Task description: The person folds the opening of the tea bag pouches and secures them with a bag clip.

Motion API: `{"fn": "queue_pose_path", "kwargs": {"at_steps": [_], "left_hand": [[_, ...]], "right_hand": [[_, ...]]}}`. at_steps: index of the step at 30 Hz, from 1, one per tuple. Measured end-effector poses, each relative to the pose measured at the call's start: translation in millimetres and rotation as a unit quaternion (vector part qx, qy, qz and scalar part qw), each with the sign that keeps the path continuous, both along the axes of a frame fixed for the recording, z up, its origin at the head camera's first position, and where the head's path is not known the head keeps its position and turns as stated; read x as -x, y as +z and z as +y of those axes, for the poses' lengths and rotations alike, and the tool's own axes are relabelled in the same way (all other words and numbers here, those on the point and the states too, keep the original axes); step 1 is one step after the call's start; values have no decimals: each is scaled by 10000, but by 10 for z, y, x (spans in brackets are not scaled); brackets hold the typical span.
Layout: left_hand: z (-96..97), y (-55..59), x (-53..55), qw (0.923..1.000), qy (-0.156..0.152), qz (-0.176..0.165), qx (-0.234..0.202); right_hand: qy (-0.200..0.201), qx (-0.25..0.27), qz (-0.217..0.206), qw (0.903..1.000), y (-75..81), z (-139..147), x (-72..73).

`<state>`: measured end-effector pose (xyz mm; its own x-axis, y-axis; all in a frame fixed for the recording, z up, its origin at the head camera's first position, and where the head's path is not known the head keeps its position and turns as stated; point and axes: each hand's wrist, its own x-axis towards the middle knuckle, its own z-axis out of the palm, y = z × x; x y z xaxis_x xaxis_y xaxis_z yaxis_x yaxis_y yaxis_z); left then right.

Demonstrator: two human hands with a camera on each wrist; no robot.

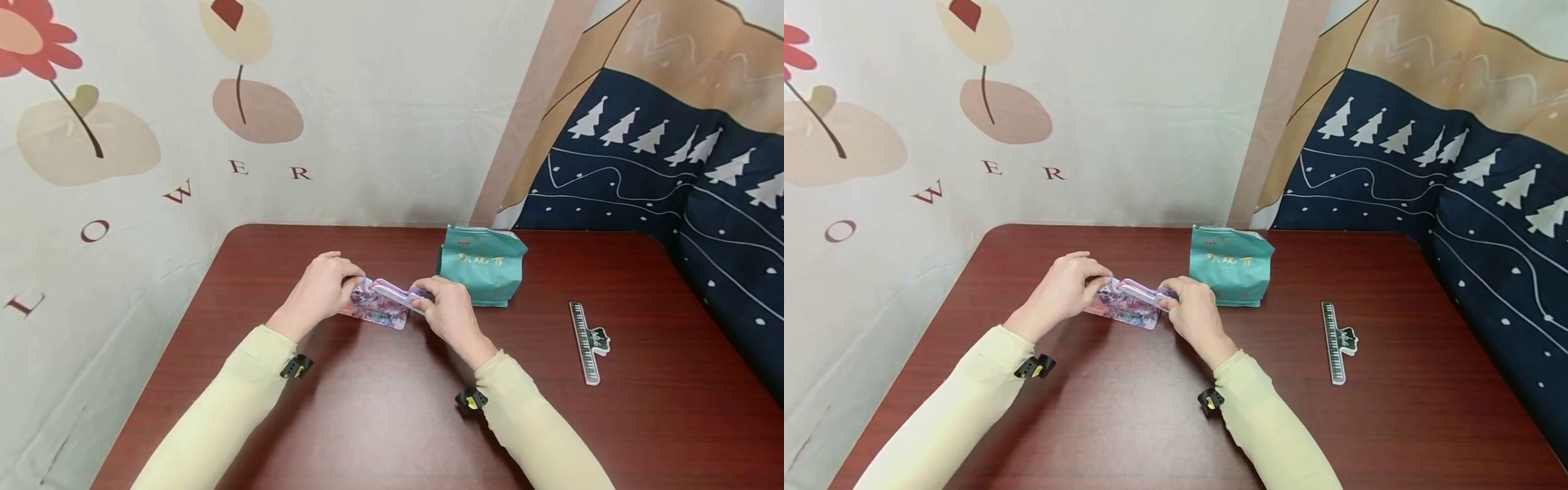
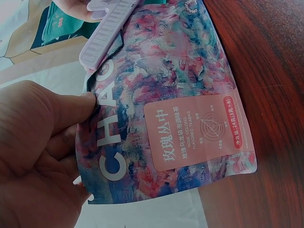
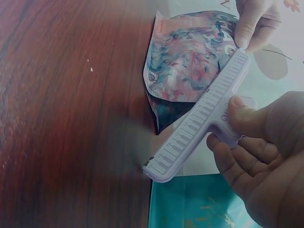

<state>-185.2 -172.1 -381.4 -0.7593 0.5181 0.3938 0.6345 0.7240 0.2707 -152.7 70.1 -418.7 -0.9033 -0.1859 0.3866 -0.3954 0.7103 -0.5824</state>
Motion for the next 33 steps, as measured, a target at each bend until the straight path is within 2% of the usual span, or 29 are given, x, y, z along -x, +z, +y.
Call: {"fn": "queue_pose_path", "kwargs": {"at_steps": [19, 26, 33], "left_hand": [[2, 10, 9, 10000, -53, 13, -49], [-29, 30, 14, 9998, -129, -129, -23], [-108, 32, 35, 10000, 39, -49, 5]], "right_hand": [[-34, 188, 155, 9997, -4, -112, 15], [-59, 182, 34, 9998, 20, -121, 9], [-57, 113, 20, 9999, 30, -116, 14]]}}
